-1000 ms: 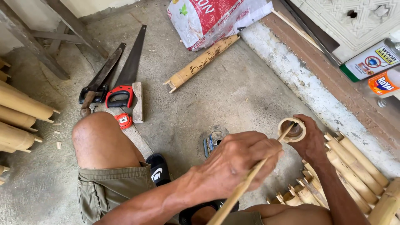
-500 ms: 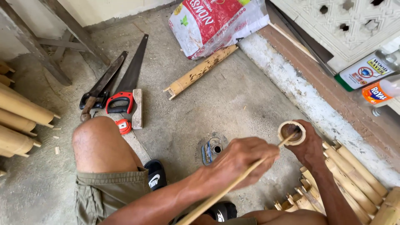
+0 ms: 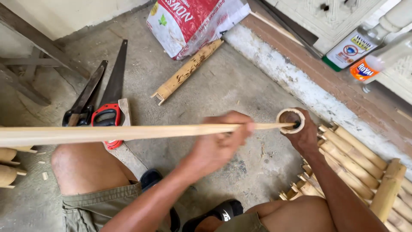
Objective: Applying a green adhesive or sealant to the ends and interiors of bamboo pieces using a stick applicator.
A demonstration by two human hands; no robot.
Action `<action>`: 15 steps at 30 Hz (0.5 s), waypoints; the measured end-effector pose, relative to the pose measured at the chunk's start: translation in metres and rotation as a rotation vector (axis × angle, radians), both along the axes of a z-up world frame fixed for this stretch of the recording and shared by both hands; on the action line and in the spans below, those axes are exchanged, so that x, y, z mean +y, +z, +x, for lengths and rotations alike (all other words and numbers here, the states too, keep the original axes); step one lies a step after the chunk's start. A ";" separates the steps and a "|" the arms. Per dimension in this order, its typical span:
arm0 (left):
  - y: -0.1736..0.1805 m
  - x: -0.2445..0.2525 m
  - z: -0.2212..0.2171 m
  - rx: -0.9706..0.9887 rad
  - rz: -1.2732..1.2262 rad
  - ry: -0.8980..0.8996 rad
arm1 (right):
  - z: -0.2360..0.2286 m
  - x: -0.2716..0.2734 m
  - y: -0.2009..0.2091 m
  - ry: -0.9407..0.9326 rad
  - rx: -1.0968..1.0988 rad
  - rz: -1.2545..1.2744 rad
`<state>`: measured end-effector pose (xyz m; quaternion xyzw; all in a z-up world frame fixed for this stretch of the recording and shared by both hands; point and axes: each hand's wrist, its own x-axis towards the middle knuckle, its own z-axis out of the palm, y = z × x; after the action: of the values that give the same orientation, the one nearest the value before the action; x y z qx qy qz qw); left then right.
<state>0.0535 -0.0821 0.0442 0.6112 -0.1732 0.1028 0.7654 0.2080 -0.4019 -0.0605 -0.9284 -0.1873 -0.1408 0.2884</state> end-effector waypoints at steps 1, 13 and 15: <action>0.013 0.018 -0.014 0.009 0.004 -0.002 | -0.002 -0.001 0.004 -0.002 0.009 0.004; 0.004 0.092 -0.075 0.254 0.304 0.450 | -0.009 0.032 0.004 0.115 0.415 -0.279; -0.003 0.085 -0.071 0.310 0.557 0.439 | -0.008 0.034 0.004 0.103 0.426 -0.312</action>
<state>-0.0176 0.0032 0.0408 0.8264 0.0583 0.1194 0.5472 0.2004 -0.3676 -0.0568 -0.9596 -0.1888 0.1032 0.1815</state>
